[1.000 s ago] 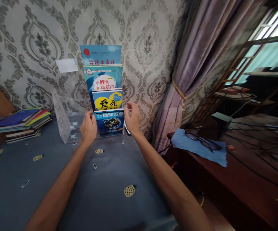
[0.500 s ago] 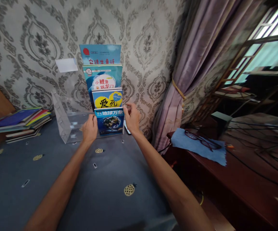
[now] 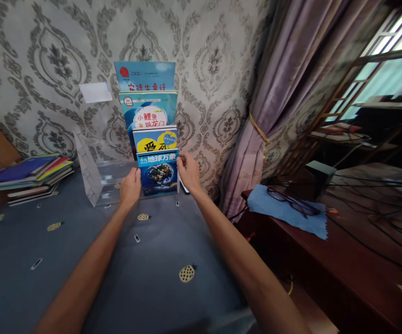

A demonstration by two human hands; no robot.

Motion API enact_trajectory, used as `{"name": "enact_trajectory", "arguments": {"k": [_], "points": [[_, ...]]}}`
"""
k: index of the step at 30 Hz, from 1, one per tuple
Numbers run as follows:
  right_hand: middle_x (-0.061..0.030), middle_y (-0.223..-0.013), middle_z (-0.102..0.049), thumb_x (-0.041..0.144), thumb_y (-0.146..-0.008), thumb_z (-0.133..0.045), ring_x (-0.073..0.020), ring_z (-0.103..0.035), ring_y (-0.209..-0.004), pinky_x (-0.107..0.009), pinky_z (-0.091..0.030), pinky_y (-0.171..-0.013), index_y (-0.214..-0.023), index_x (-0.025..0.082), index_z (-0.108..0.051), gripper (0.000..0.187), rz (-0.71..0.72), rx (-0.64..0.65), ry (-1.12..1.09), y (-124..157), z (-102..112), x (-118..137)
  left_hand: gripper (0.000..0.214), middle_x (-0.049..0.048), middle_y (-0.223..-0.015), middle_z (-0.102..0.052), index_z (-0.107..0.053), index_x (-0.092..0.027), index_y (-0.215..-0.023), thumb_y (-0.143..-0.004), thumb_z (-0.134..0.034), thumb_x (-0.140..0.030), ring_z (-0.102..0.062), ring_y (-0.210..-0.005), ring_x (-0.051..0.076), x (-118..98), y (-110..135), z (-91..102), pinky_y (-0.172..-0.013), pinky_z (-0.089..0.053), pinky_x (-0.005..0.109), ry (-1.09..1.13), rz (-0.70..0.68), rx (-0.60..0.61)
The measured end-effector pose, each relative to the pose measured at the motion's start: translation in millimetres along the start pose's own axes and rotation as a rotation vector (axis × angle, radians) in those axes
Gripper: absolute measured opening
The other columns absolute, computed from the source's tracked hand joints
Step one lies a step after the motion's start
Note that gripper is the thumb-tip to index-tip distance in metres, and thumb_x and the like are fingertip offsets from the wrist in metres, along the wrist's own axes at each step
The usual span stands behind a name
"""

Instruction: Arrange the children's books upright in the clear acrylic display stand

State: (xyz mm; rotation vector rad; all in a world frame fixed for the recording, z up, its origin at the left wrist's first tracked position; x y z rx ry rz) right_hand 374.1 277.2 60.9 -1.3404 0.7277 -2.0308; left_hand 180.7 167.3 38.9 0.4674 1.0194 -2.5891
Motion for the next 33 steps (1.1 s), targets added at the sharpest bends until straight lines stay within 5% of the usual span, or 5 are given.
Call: {"name": "enact_trajectory", "arguments": {"k": [8,14,20,27,33], "points": [[-0.0071,-0.087,-0.070,0.034,-0.096,-0.044,-0.0229,-0.066,-0.079,-0.033,-0.050,-0.075,-0.114,0.018,-0.057,0.027,-0.016,-0.057,-0.014,1.2,1.5,1.9,0.035,0.0070,-0.078,-0.065,-0.057,-0.022,-0.087,-0.105,-0.029,-0.034,-0.062,-0.076,0.024,-2.1,1.0,0.5,-0.066,-0.033,0.031,-0.012,0.005,0.009],[-0.0015,-0.075,-0.063,0.035,-0.099,-0.040,-0.0189,-0.061,-0.070,-0.029,-0.046,-0.070,-0.092,0.021,-0.056,0.022,0.012,-0.077,-0.062,3.5,4.5,19.0,0.034,0.0070,-0.078,-0.065,-0.057,-0.022,-0.087,-0.105,-0.030,-0.035,-0.062,-0.076,0.025,-2.2,0.9,0.4,-0.066,-0.033,0.031,-0.014,0.013,0.006],[0.0015,-0.067,-0.060,0.031,-0.101,-0.043,-0.0149,-0.055,-0.064,-0.024,-0.036,-0.065,-0.079,0.020,-0.061,0.031,0.210,0.272,0.071,17.5,-9.0,50.7,0.036,0.0071,-0.076,-0.064,-0.057,-0.022,-0.086,-0.105,-0.029,-0.036,-0.063,-0.075,0.025,-1.3,0.7,-0.6,-0.065,-0.034,0.030,0.002,0.005,0.000],[-0.0087,-0.087,-0.075,0.024,-0.097,-0.050,-0.0203,-0.067,-0.079,-0.027,-0.035,-0.065,-0.090,0.016,-0.073,0.025,0.364,0.832,0.386,55.6,-42.9,67.2,0.036,0.0063,-0.076,-0.065,-0.056,-0.022,-0.083,-0.104,-0.029,-0.034,-0.062,-0.075,0.022,1.2,-1.7,-1.7,-0.068,-0.037,0.030,0.037,-0.025,-0.001],[-0.0133,-0.093,-0.077,0.027,-0.096,-0.052,-0.0242,-0.072,-0.086,-0.029,-0.037,-0.063,-0.092,0.015,-0.075,0.027,0.396,0.964,0.403,83.2,-63.5,65.7,0.036,0.0049,-0.075,-0.063,-0.055,-0.022,-0.081,-0.103,-0.031,-0.037,-0.060,-0.074,0.021,0.6,-2.3,0.1,-0.069,-0.038,0.030,0.077,-0.042,0.002]]}}
Point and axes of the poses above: each hand's wrist, its own y-axis away from the middle knuckle, its own z-axis out of the back of the hand, x = y × z, the point moved 2 cm from there along -y, towards the middle knuckle
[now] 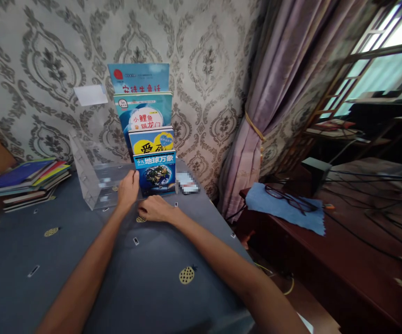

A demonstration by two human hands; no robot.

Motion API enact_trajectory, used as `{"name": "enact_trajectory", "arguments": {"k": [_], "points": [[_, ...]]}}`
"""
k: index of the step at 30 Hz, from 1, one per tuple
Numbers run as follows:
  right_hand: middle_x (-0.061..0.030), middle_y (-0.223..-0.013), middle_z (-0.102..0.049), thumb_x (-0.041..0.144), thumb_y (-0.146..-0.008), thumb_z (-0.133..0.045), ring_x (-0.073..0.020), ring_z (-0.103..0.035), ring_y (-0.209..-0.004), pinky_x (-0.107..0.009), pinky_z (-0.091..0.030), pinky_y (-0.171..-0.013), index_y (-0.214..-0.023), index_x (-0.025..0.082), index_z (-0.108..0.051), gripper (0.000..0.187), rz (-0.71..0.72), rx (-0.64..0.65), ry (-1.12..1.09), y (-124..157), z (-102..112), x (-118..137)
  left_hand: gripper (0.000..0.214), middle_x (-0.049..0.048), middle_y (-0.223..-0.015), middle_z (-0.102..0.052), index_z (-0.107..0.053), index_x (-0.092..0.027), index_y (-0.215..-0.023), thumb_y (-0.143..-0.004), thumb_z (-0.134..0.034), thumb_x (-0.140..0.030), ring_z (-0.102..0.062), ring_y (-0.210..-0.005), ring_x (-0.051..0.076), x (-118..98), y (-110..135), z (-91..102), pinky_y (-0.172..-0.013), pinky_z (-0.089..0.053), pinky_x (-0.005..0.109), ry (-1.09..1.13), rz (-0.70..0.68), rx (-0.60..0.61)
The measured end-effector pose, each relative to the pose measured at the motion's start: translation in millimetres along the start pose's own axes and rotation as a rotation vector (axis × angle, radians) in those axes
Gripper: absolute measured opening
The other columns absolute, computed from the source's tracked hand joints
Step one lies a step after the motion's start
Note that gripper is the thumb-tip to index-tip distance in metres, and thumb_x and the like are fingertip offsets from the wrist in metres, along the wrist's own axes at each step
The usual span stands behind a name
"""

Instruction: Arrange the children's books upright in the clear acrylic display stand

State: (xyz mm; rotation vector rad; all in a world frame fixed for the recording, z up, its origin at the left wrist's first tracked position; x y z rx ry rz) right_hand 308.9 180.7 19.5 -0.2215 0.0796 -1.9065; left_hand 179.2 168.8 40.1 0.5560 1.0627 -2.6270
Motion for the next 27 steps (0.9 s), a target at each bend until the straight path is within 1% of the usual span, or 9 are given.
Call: {"name": "enact_trajectory", "arguments": {"k": [4,9,15,18,22,27], "points": [[-0.0126,-0.096,-0.077,0.028,-0.098,-0.049,-0.0231,-0.072,-0.088,-0.028,-0.037,-0.064,-0.095,0.016,-0.075,0.029,-0.004,-0.006,-0.020,-0.1,-10.2,2.4,0.033,0.0045,-0.075,-0.063,-0.054,-0.022,-0.082,-0.102,-0.033,-0.037,-0.060,-0.074,0.021,-0.4,0.4,0.2,-0.069,-0.038,0.030,0.025,0.000,-0.007],[-0.0105,-0.098,-0.078,0.027,-0.098,-0.049,-0.0209,-0.071,-0.089,-0.027,-0.037,-0.066,-0.098,0.017,-0.075,0.027,-0.028,-0.042,-0.046,0.5,-16.6,-0.9,0.031,0.0043,-0.078,-0.064,-0.057,-0.021,-0.089,-0.102,-0.035,-0.039,-0.061,-0.075,0.021,-0.9,0.8,1.0,-0.071,-0.041,0.030,0.056,0.003,-0.015],[-0.0084,-0.095,-0.078,0.028,-0.098,-0.049,-0.0192,-0.070,-0.086,-0.027,-0.035,-0.064,-0.096,0.019,-0.075,0.028,-0.053,-0.069,-0.072,1.6,-20.3,-2.3,0.036,0.0078,-0.090,-0.070,-0.060,-0.020,-0.101,-0.100,-0.035,-0.046,-0.065,-0.083,0.023,-3.8,1.6,4.0,-0.077,-0.047,0.033,0.134,-0.013,-0.026],[-0.0080,-0.096,-0.078,0.028,-0.098,-0.049,-0.0189,-0.070,-0.086,-0.027,-0.035,-0.064,-0.095,0.019,-0.075,0.027,-0.056,-0.078,-0.079,1.4,-21.4,-2.8,0.035,0.0073,-0.088,-0.070,-0.060,-0.020,-0.099,-0.098,-0.040,-0.049,-0.065,-0.082,0.023,-4.7,1.9,5.1,-0.077,-0.048,0.034,0.178,-0.008,-0.036],[-0.0074,-0.094,-0.077,0.029,-0.097,-0.050,-0.0198,-0.070,-0.086,-0.027,-0.034,-0.062,-0.094,0.019,-0.074,0.027,-0.056,-0.091,-0.085,0.7,-23.5,-4.3,0.034,0.0053,-0.082,-0.068,-0.058,-0.021,-0.093,-0.096,-0.042,-0.051,-0.063,-0.077,0.022,-5.9,2.3,5.9,-0.073,-0.047,0.033,0.179,-0.019,-0.043],[-0.0068,-0.093,-0.077,0.028,-0.096,-0.051,-0.0195,-0.070,-0.083,-0.028,-0.033,-0.062,-0.092,0.018,-0.074,0.026,-0.044,-0.110,-0.094,-0.1,-26.1,-6.0,0.033,0.0046,-0.080,-0.065,-0.056,-0.021,-0.092,-0.094,-0.046,-0.053,-0.062,-0.072,0.022,-7.6,3.7,5.6,-0.070,-0.046,0.032,0.193,-0.053,-0.021]]}}
Point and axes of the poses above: each hand's wrist, its own y-axis away from the middle knuckle, its own z-axis out of the back of the hand, x = y × z, the point moved 2 cm from there along -y, towards the middle knuckle
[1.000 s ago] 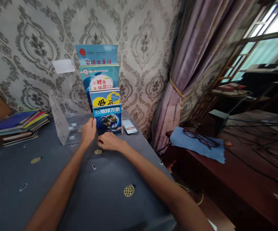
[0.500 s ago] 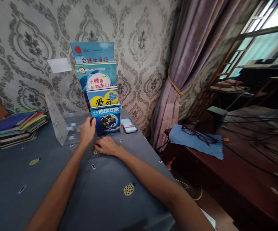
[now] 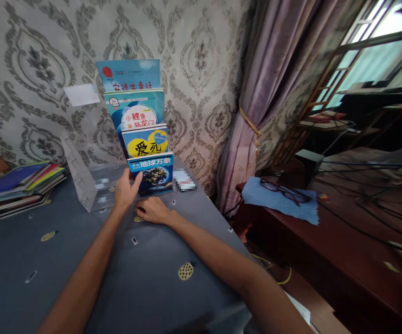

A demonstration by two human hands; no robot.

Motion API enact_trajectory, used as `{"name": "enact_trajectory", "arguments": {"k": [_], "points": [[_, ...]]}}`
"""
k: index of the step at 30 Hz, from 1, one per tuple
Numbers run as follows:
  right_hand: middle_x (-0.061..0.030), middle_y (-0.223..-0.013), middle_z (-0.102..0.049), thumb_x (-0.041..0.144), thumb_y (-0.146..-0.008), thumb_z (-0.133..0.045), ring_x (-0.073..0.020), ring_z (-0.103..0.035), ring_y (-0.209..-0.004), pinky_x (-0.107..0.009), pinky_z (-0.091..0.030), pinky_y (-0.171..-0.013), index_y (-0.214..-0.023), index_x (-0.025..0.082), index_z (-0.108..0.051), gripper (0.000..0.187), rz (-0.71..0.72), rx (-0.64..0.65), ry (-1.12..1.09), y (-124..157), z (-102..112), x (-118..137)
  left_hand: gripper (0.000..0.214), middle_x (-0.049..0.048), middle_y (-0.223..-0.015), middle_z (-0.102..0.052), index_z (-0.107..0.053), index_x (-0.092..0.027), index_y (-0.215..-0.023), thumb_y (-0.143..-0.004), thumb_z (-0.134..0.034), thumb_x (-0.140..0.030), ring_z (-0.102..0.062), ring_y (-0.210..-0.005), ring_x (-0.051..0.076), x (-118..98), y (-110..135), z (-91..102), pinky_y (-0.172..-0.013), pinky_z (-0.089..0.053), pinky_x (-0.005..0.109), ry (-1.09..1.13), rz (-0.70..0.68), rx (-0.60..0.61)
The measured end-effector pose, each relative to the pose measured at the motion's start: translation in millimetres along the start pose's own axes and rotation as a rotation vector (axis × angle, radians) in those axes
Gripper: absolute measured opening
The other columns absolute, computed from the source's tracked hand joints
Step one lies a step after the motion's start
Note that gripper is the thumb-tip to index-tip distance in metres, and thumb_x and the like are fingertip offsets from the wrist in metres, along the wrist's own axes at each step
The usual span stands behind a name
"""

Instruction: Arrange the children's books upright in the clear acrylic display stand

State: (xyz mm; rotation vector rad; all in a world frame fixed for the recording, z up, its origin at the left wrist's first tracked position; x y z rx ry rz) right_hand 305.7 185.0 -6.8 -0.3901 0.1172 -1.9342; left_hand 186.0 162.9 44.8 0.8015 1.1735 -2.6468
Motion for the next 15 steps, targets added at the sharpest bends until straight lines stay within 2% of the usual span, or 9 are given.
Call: {"name": "enact_trajectory", "arguments": {"k": [10,15], "points": [[-0.0070,-0.094,-0.077,0.026,-0.096,-0.052,-0.0186,-0.069,-0.083,-0.027,-0.035,-0.063,-0.092,0.017,-0.074,0.024,0.001,0.006,-0.021,0.8,1.9,-0.1,0.035,0.0031,-0.080,-0.065,-0.052,-0.022,-0.100,-0.089,-0.053,-0.055,-0.063,-0.071,0.023,-0.6,5.3,-3.0,-0.069,-0.046,0.033,-0.055,0.016,0.026],[-0.0074,-0.098,-0.077,0.026,-0.096,-0.052,-0.0189,-0.069,-0.084,-0.025,-0.037,-0.064,-0.095,0.018,-0.074,0.023,-0.017,0.017,-0.017,1.2,4.2,0.8,0.049,0.0095,-0.099,-0.069,-0.047,-0.018,-0.122,-0.090,-0.052,-0.054,-0.067,-0.089,0.028,5.6,16.9,-1.2,-0.078,-0.051,0.040,-0.041,0.003,0.021]]}}
Point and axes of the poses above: each hand's wrist, its own y-axis away from the middle knuckle, its own z-axis out of the back of the hand, x = y × z, the point moved 2 cm from there along -y, towards the middle knuckle
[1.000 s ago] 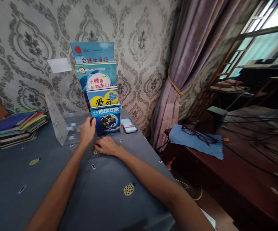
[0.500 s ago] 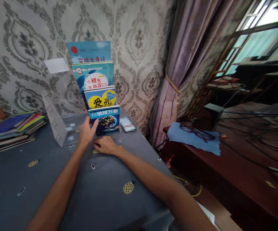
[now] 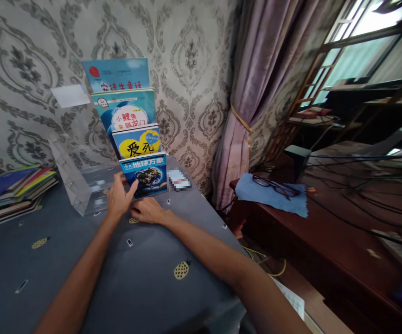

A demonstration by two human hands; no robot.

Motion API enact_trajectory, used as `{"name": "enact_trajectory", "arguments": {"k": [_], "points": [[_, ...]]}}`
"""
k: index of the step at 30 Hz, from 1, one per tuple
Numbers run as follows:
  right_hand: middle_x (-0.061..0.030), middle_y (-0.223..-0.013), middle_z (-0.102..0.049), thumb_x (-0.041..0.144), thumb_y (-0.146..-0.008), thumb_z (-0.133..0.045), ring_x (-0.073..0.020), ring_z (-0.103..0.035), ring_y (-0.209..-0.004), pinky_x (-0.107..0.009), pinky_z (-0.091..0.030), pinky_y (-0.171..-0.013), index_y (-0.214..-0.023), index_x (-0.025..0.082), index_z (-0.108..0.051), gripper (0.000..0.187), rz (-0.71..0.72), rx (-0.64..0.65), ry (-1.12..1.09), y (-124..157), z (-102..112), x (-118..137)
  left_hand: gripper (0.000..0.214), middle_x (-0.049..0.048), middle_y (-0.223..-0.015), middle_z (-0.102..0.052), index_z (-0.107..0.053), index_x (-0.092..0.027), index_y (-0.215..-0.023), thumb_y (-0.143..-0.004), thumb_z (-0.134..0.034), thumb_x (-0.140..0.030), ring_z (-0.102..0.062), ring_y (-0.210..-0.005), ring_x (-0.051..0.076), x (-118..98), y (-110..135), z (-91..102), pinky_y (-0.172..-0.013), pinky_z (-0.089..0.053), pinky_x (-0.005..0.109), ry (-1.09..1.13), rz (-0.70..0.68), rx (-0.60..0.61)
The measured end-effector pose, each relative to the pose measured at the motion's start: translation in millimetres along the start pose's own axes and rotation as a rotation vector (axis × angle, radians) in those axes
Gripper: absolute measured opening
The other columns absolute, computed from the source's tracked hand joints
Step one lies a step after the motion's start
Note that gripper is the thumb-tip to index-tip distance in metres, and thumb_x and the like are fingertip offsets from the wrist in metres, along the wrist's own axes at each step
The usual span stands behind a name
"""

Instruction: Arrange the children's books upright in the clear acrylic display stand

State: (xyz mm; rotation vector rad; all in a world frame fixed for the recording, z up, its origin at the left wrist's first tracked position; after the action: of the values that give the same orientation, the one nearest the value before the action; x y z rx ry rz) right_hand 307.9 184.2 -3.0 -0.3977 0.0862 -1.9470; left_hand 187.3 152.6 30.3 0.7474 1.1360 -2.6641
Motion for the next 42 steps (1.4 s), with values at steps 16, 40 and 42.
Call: {"name": "enact_trajectory", "arguments": {"k": [16,40,42], "points": [[-0.0076,-0.099,-0.077,0.030,-0.099,-0.049,-0.0190,-0.069,-0.087,-0.026,-0.037,-0.066,-0.099,0.020,-0.074,0.027,-0.025,0.018,0.005,-0.3,-0.3,0.9,0.030,0.0159,-0.120,-0.060,-0.052,-0.017,-0.121,-0.100,-0.038,-0.033,-0.054,-0.117,0.032,42.8,70.7,33.1,-0.102,-0.044,0.051,-0.285,-0.420,0.092],[-0.0060,-0.096,-0.077,0.028,-0.099,-0.050,-0.0179,-0.067,-0.084,-0.027,-0.033,-0.064,-0.095,0.019,-0.073,0.025,-0.032,0.023,0.018,-1.9,-1.7,1.5,0.024,0.0080,-0.093,-0.060,-0.056,-0.021,-0.090,-0.098,-0.035,-0.029,-0.057,-0.091,0.026,43.6,73.3,18.8,-0.084,-0.049,0.043,-0.170,-0.347,0.427],[-0.0059,-0.096,-0.077,0.029,-0.099,-0.050,-0.0178,-0.067,-0.084,-0.027,-0.033,-0.064,-0.094,0.019,-0.073,0.026,-0.024,0.019,0.021,-1.8,-1.7,1.2,0.023,0.0075,-0.091,-0.060,-0.055,-0.022,-0.089,-0.098,-0.035,-0.029,-0.057,-0.090,0.026,43.0,72.9,19.0,-0.084,-0.049,0.043,-0.175,-0.353,0.427]]}}
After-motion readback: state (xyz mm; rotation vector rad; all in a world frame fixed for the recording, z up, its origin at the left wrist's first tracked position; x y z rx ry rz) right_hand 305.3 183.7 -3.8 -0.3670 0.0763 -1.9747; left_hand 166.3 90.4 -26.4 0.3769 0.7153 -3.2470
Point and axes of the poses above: each hand's wrist, its own y-axis away from the middle knuckle, its own z-axis out of the back of the hand, x = y × z, the point moved 2 cm from there along -y, towards the middle knuckle
